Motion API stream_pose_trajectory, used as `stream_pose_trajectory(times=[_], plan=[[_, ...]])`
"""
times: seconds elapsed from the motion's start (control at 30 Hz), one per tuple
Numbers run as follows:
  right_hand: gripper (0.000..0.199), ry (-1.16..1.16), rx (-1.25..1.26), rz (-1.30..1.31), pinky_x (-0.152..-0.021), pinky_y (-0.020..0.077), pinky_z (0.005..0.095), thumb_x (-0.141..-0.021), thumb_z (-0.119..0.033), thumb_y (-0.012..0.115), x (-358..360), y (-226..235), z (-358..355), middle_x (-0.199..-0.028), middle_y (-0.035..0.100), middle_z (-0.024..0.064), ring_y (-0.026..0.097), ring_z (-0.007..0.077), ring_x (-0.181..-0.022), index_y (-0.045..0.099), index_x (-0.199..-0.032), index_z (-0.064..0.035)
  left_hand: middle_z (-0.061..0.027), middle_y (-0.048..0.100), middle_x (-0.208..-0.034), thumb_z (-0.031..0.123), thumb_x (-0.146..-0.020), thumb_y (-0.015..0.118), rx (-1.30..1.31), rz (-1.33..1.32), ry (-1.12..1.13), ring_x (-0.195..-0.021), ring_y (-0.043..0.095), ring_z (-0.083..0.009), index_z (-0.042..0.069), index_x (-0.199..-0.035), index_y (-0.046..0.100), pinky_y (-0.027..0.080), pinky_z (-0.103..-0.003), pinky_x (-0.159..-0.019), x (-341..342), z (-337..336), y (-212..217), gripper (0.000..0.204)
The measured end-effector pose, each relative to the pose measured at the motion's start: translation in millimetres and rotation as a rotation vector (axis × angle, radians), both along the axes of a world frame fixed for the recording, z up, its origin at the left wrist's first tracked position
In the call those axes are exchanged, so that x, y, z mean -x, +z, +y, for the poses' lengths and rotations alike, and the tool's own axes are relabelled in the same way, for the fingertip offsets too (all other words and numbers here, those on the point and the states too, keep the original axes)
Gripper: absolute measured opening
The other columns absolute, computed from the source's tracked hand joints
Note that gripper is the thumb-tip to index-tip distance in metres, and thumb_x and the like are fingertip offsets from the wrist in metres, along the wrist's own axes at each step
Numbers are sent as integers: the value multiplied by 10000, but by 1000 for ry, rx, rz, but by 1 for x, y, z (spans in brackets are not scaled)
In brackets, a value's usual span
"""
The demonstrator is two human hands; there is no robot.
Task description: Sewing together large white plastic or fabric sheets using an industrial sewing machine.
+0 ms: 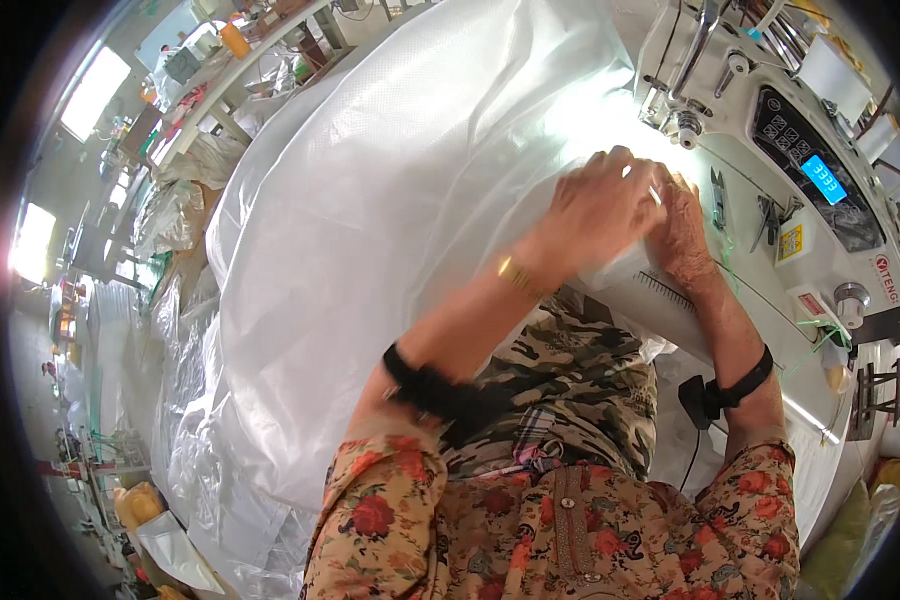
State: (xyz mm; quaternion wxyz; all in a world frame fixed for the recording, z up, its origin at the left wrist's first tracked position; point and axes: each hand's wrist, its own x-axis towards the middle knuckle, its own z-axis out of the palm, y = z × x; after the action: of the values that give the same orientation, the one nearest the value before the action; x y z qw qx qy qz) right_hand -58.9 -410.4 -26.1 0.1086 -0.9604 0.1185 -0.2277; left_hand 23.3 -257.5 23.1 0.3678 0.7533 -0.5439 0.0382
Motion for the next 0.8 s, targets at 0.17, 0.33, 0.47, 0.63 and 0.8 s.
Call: stream_pose_trajectory(times=[0.17, 0.33, 0.47, 0.63, 0.8], plan=[[386, -19, 6, 4, -1011, 382, 514, -943, -198, 519, -2, -6, -5, -1130, 644, 224, 556, 375, -1154, 504, -1295, -40, -197, 564, -1303, 203, -915, 676, 24, 435, -201, -1209, 538, -365, 30, -1313, 535, 430, -423, -1037, 86, 147, -71, 457], [320, -15, -171, -60, -946, 401, 520, -935, -280, 548, -6, -6, -4, -1033, 652, 208, 597, 384, -1041, 529, -1151, -44, -204, 489, -1439, 102, -930, 575, -164, 780, 323, -1337, 457, -341, 9, -1406, 471, 353, -391, -1118, 137, 299, -205, 496], [319, -34, -326, -53, -926, 431, 470, -910, -342, 603, -5, -7, -6, -922, 653, 194, 616, 355, -966, 599, -925, -23, -190, 273, -1586, 135, -919, 607, -203, 627, 614, -1454, 294, -332, 1, -1530, 243, 235, -412, -1194, 168, 362, -271, 723], [487, 115, -331, -45, -962, 410, 473, -929, -481, 588, 16, -15, 3, -1016, 668, 156, 591, 317, -1055, 644, -801, -14, -230, 190, -1608, 320, -962, 589, 54, -82, 1085, -1462, 259, -382, -34, -1543, 160, 203, -458, -1206, 73, 400, -227, 804], [501, 162, -296, -64, -1025, 348, 497, -886, -544, 626, 46, -22, 25, -1256, 636, 157, 529, 333, -1182, 691, -799, -54, -175, 241, -1605, 526, -992, 480, -129, -603, 1572, -1473, 252, -342, 64, -1552, 235, 205, -613, -1147, -92, 457, -107, 766]])
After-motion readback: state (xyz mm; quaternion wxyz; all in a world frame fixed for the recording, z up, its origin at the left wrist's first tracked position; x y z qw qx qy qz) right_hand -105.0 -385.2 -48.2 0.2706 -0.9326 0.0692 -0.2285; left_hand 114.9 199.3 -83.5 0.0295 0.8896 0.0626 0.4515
